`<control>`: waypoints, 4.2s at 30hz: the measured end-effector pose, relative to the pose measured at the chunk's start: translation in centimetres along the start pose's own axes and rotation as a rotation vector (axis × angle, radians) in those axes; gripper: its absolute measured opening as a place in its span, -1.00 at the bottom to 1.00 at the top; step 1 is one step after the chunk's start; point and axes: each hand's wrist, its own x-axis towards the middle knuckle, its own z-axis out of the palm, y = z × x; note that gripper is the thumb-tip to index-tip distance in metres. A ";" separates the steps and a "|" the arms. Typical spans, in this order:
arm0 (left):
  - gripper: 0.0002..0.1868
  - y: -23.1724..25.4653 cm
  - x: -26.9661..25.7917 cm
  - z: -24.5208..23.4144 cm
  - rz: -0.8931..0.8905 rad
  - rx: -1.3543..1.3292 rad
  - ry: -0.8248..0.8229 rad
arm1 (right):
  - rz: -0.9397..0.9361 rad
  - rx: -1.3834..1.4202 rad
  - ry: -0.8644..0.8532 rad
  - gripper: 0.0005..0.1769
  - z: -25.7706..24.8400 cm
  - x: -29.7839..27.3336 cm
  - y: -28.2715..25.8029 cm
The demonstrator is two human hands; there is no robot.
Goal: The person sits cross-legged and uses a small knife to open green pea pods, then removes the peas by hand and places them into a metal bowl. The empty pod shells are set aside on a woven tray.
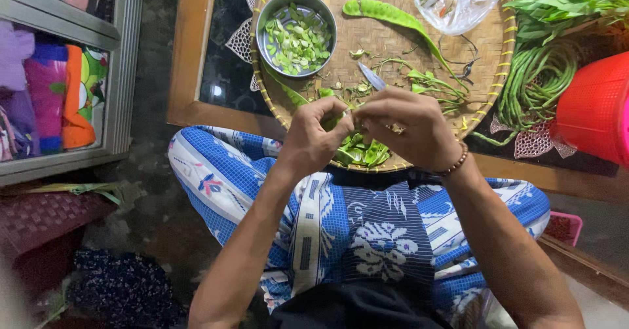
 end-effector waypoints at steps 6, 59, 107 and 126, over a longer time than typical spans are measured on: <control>-0.78 -0.1 -0.1 -1.1 -0.025 0.049 0.082 | 0.404 0.785 0.194 -0.87 2.7 0.6 2.1; -0.76 1.7 -0.3 -0.3 0.165 0.111 0.006 | 0.087 -0.018 0.119 -0.76 0.2 -0.2 0.8; -0.58 -1.1 -0.8 -2.8 -0.146 -0.111 0.331 | 0.216 -0.116 0.201 -0.85 4.9 10.2 6.7; -0.74 -0.2 0.3 0.4 0.032 -0.024 0.161 | 0.502 0.374 0.057 -0.80 3.1 0.7 3.1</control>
